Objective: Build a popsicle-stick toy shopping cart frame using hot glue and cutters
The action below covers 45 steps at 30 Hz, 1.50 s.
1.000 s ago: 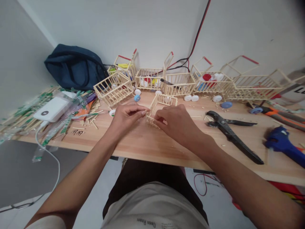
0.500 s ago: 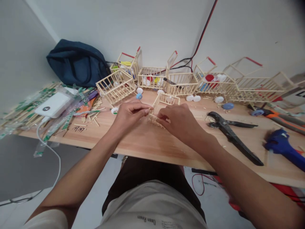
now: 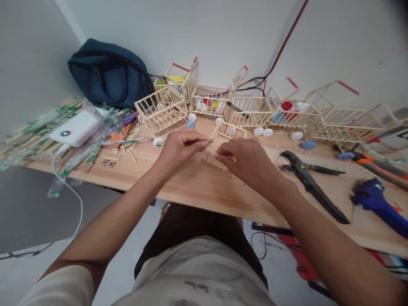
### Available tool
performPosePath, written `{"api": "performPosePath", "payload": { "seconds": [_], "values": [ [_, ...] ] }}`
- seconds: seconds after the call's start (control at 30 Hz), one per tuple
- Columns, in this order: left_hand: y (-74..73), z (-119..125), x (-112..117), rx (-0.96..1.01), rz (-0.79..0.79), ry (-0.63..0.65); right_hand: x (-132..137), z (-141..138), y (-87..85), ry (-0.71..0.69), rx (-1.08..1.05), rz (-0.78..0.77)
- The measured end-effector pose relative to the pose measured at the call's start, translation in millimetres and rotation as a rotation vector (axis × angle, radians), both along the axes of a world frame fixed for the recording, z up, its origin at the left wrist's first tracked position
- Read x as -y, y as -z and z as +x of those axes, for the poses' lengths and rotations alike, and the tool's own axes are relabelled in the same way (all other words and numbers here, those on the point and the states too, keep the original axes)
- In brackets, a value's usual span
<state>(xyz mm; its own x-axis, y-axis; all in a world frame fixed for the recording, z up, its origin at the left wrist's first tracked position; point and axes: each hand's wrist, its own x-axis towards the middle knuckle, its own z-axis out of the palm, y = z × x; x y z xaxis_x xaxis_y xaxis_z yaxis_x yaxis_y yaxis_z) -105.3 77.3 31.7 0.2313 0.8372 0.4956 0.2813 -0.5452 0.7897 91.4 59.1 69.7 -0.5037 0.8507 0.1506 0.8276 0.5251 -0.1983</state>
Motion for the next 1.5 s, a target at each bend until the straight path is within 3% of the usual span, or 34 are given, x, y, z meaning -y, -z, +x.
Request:
{"api": "performPosePath", "payload": {
  "seconds": [0.33,0.63,1.17,1.37,1.43,1.5],
  "values": [
    [2.1,2,1,0.064,-0.071,0.014,0,1,4.3,-0.013,-0.034,-0.004],
    [0.5,0,0,-0.018,0.0,-0.023,-1,2,5.6,-0.021,-0.035,0.013],
    [-0.3,-1,5,-0.047,-0.019,-0.053,2,-1,12.4,0.032,-0.039,0.06],
    [7.8,-3,4,0.104,-0.143,-0.008,2,-2,12.1,0.041,-0.018,0.054],
    [11.2,-3,5,0.119,-0.15,-0.052,2,-3,12.2,0.052,-0.013,0.051],
    [13.5,-4,6,0.014,-0.136,-0.165,2,-3,12.4,0.059,-0.014,0.049]
  ]
}}
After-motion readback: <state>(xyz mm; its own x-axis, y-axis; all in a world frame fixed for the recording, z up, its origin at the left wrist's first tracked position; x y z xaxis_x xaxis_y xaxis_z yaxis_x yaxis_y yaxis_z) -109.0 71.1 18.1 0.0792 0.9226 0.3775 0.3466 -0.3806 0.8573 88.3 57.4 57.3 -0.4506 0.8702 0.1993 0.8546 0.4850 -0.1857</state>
